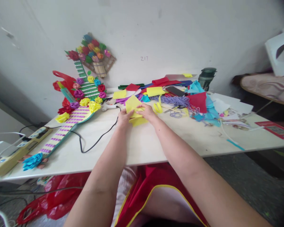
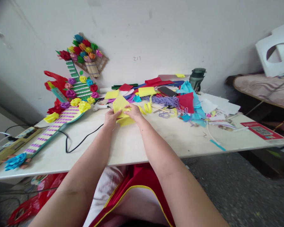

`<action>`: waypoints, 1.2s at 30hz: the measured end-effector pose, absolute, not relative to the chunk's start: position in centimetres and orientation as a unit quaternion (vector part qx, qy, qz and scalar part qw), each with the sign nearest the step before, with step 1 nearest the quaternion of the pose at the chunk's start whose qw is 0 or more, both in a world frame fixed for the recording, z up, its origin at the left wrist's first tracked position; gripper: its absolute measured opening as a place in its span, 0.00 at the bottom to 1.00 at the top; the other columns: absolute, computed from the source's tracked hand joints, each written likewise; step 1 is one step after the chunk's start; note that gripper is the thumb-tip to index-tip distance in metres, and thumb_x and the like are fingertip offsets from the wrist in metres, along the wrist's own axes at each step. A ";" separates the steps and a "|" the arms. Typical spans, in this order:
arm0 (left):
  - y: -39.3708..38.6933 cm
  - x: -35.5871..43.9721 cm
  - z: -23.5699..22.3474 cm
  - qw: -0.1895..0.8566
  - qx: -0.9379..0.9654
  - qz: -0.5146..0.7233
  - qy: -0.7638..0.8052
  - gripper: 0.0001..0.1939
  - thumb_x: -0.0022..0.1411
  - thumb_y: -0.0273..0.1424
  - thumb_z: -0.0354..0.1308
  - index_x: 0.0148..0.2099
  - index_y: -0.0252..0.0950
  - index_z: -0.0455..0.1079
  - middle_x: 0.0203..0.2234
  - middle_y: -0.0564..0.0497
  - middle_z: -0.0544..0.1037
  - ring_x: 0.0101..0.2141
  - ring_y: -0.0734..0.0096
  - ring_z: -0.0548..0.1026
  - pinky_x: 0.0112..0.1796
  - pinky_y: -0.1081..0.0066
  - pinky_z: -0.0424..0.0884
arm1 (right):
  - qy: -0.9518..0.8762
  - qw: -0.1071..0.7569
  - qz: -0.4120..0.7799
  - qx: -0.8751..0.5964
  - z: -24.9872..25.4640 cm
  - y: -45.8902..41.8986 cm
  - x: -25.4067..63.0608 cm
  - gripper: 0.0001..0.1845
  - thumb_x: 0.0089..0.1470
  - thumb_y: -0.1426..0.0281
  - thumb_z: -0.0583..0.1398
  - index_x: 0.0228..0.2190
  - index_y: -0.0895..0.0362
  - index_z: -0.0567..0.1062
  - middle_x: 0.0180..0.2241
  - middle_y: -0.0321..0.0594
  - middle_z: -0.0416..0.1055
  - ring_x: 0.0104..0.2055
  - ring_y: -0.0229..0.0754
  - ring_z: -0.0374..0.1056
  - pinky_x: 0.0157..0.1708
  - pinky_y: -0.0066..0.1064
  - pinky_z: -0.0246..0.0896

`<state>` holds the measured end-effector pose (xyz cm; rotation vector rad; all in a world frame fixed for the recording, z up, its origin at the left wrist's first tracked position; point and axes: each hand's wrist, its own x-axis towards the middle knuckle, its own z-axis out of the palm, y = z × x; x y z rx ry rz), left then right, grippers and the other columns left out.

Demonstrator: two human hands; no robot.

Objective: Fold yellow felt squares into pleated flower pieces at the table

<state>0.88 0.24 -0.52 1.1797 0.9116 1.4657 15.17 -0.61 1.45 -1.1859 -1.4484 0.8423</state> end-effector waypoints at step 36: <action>0.8 0.7 -0.6 0.335 0.420 0.644 0.545 0.16 0.54 0.44 0.58 0.27 0.34 0.69 0.17 0.53 0.69 0.21 0.71 0.70 0.21 0.73 0.65 | -0.510 0.536 0.485 -0.467 1.3 -0.7 13.6 0.12 0.42 0.73 0.68 0.32 0.60 0.74 0.26 0.38 0.76 0.17 0.32 0.67 0.16 0.21 0.60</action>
